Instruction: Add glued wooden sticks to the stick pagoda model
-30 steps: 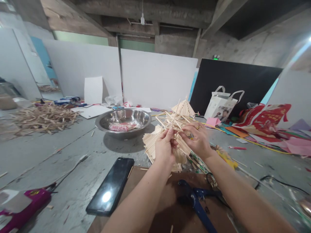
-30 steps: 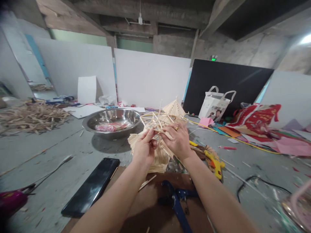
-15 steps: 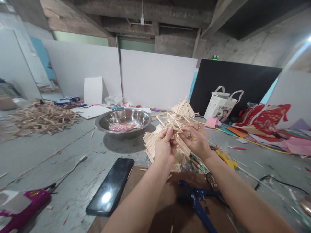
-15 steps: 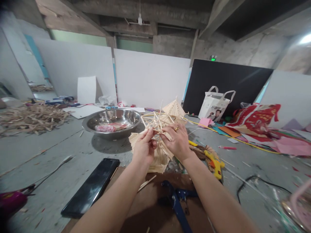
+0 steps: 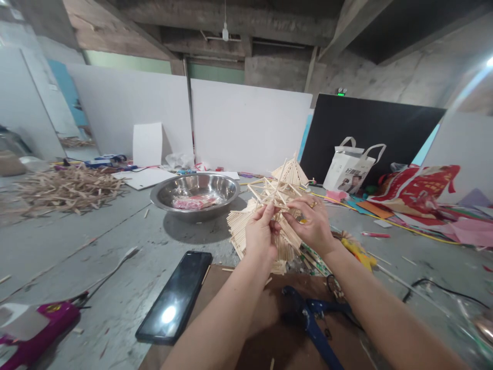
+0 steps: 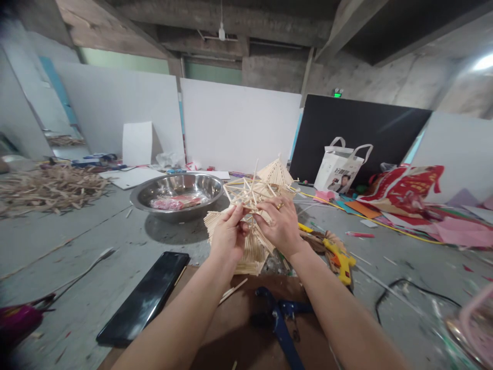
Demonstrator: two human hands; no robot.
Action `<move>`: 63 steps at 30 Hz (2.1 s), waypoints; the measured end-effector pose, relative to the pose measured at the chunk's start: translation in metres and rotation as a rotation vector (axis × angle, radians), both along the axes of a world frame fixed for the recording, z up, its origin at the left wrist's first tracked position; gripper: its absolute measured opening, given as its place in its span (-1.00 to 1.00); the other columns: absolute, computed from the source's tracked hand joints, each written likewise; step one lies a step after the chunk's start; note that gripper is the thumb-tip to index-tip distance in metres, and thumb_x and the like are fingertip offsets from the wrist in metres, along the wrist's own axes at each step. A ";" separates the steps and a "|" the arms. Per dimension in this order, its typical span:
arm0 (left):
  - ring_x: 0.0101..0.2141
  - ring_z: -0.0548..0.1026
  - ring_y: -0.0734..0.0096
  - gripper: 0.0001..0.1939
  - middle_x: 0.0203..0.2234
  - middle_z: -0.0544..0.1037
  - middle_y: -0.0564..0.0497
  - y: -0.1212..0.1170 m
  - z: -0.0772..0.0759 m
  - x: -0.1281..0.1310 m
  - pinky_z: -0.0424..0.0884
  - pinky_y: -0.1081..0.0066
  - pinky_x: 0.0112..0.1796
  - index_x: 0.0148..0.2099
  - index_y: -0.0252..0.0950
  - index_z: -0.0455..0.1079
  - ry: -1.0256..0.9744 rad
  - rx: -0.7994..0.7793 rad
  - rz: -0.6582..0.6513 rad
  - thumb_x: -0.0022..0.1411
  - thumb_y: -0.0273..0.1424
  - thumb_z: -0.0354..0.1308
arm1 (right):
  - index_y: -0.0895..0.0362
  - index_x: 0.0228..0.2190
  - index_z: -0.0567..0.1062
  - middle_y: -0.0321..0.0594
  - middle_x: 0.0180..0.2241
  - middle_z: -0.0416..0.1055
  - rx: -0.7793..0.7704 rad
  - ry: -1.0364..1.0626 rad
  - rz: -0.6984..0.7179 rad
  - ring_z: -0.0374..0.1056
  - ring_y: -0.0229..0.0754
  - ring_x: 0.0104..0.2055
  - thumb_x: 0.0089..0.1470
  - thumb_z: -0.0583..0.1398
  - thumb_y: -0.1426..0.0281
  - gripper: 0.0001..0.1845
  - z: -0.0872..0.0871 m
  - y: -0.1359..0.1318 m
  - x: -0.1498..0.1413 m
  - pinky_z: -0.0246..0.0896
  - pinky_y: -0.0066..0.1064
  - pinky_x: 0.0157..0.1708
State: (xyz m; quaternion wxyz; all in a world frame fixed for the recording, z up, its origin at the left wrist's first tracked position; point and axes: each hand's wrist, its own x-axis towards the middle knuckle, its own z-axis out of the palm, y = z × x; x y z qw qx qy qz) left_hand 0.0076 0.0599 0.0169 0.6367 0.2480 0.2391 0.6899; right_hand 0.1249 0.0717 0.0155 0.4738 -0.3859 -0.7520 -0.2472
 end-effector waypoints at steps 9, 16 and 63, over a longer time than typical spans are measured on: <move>-0.78 0.23 0.75 -0.78 -0.63 0.40 0.11 0.001 0.000 0.000 0.06 0.66 -0.74 -0.47 -0.36 0.32 -0.009 -0.003 -0.004 -0.21 -0.37 0.24 | 0.08 -0.40 0.40 -0.24 -0.38 0.37 0.009 -0.003 -0.001 0.24 -0.18 -0.27 -0.12 0.15 0.32 -0.84 0.000 0.000 0.000 0.07 -0.28 -0.20; -0.78 0.23 0.74 -0.77 -0.63 0.40 0.11 0.000 0.000 0.000 0.05 0.66 -0.75 -0.46 -0.36 0.32 -0.005 0.001 0.003 -0.22 -0.37 0.25 | 0.08 -0.40 0.40 -0.24 -0.39 0.38 0.021 -0.010 0.004 0.24 -0.19 -0.28 -0.12 0.15 0.33 -0.85 0.000 0.000 0.000 0.08 -0.29 -0.21; -0.75 0.24 0.74 -0.74 -0.60 0.41 0.11 0.000 0.000 0.000 0.06 0.62 -0.71 -0.46 -0.35 0.33 0.017 -0.014 0.023 -0.24 -0.32 0.25 | 0.09 -0.39 0.40 -0.23 -0.38 0.37 0.030 -0.017 0.006 0.24 -0.18 -0.26 -0.12 0.15 0.35 -0.84 0.001 -0.001 -0.001 0.08 -0.27 -0.22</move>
